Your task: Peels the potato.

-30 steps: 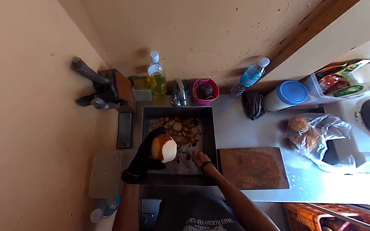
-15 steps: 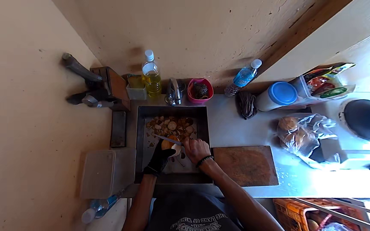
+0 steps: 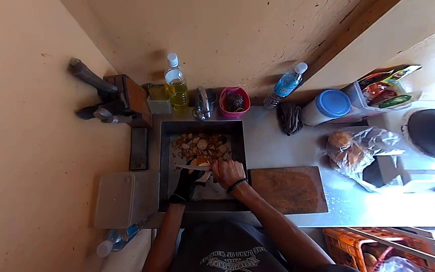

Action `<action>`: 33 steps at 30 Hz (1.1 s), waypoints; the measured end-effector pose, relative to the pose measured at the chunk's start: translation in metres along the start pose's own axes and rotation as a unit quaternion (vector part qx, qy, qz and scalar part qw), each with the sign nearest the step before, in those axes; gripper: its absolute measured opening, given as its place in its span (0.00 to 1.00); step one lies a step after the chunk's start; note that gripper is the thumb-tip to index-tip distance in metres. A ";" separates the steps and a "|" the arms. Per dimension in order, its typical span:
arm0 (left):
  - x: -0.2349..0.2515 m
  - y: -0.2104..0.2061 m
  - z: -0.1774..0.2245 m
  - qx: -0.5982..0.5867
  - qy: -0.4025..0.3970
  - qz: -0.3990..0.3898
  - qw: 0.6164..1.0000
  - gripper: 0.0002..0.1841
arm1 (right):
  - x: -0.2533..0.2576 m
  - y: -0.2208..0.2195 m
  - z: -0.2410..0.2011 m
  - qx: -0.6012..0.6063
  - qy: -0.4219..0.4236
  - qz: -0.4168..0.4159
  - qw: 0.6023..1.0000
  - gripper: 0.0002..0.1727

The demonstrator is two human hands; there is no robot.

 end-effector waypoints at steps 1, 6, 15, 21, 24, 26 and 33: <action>0.000 0.002 -0.001 0.013 -0.009 -0.001 1.000 0.33 | 0.003 -0.003 0.004 0.002 -0.008 0.003 1.000 0.35; -0.015 0.016 0.009 0.125 -0.079 -0.125 0.981 0.47 | 0.032 -0.029 0.055 0.055 -0.165 -0.112 0.978 0.34; 0.000 0.032 0.008 0.020 -0.115 -0.018 0.993 0.49 | 0.018 -0.031 0.034 0.178 -0.079 -0.069 0.979 0.34; -0.008 0.003 -0.006 0.000 -0.005 0.019 1.000 0.40 | 0.002 -0.009 -0.005 0.052 0.012 -0.054 0.997 0.37; -0.002 0.006 -0.011 -0.009 -0.020 0.029 0.999 0.38 | 0.006 -0.012 -0.005 0.028 0.018 -0.046 0.998 0.37; 0.001 0.009 -0.016 0.016 -0.046 0.038 0.998 0.37 | 0.005 -0.010 -0.006 0.028 0.014 -0.047 0.998 0.37; 0.004 0.005 -0.017 0.026 -0.091 0.045 0.995 0.38 | 0.002 -0.005 -0.006 0.002 0.007 -0.043 0.999 0.37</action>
Point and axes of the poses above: each hand's wrist, its own x-axis towards the middle knuckle, its own y-axis out of the back of the hand, z = x × y, the point moved 2 cm from there along x, towards the middle knuckle, and after that the axes turned 8 degrees about -z, right-handed, at the moved point
